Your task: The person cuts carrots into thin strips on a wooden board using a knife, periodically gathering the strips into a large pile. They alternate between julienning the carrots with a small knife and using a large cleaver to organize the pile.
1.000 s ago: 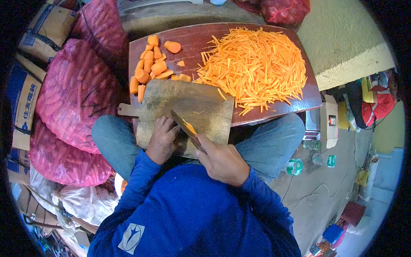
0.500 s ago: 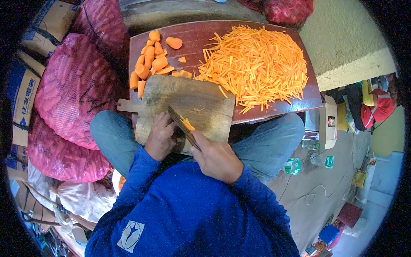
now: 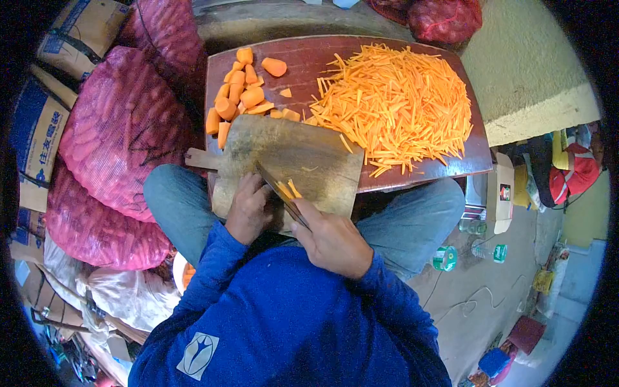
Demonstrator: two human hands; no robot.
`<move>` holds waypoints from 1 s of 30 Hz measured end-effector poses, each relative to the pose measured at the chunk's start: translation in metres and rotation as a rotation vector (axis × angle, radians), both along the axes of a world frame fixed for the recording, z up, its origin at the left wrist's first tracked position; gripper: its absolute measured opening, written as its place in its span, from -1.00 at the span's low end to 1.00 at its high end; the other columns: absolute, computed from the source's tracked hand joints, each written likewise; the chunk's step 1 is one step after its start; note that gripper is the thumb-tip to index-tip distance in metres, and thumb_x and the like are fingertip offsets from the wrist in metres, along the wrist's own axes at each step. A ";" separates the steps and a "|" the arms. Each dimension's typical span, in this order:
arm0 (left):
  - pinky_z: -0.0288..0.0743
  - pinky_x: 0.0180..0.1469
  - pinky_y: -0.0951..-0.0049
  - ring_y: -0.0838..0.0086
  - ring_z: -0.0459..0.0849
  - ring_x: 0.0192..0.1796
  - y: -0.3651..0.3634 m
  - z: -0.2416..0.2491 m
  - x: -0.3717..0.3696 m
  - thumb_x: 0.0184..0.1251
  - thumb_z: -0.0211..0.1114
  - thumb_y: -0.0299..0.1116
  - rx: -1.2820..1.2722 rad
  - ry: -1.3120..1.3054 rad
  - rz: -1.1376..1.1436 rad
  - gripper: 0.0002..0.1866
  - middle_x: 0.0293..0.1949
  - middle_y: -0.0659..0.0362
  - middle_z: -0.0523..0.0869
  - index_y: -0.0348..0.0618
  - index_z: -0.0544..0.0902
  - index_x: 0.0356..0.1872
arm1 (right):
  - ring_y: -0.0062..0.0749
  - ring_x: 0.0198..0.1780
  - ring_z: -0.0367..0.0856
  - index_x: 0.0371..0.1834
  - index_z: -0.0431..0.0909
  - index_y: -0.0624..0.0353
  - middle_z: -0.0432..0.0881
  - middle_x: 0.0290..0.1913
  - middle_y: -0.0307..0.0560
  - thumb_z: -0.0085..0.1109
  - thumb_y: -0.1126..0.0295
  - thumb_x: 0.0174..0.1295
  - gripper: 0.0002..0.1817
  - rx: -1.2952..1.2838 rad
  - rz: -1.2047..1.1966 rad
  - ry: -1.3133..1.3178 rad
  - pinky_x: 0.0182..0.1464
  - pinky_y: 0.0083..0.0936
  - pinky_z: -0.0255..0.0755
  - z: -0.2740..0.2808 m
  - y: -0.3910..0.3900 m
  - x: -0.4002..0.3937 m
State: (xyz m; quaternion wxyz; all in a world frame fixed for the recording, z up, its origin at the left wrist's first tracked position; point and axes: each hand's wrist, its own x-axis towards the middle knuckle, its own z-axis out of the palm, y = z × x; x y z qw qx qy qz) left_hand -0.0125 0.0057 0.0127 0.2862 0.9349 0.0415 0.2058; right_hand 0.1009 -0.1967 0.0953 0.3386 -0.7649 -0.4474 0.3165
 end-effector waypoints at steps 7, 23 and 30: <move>0.49 0.04 0.03 -0.04 0.59 -0.03 -0.006 -0.002 0.002 -0.13 0.46 -0.58 0.001 -0.028 0.047 -0.60 -0.13 -0.03 0.63 -0.30 0.72 -0.13 | 0.49 -0.09 0.75 0.37 0.41 0.22 0.76 -0.18 0.45 0.17 0.29 0.57 -0.58 0.013 -0.012 0.005 -0.06 0.24 0.61 -0.005 0.001 -0.001; 0.49 -0.05 0.08 0.05 0.61 -0.12 -0.005 -0.006 0.004 0.06 0.44 -0.60 0.019 -0.067 0.119 -0.74 -0.22 0.03 0.63 -0.25 0.73 -0.17 | 0.37 -0.15 0.79 0.37 0.53 0.27 0.73 -0.24 0.35 0.22 0.31 0.55 -0.58 0.050 -0.186 0.098 -0.11 -0.03 0.63 -0.003 -0.013 0.008; 0.50 -0.09 0.07 0.03 0.69 -0.15 0.013 -0.005 0.003 0.22 0.51 -0.59 -0.037 -0.198 0.327 -0.85 -0.24 0.03 0.70 -0.25 0.76 -0.19 | 0.13 -0.17 0.81 0.35 0.57 0.29 0.72 -0.22 0.32 0.22 0.29 0.57 -0.59 0.070 -0.137 0.310 -0.08 -0.16 0.62 -0.015 -0.015 0.005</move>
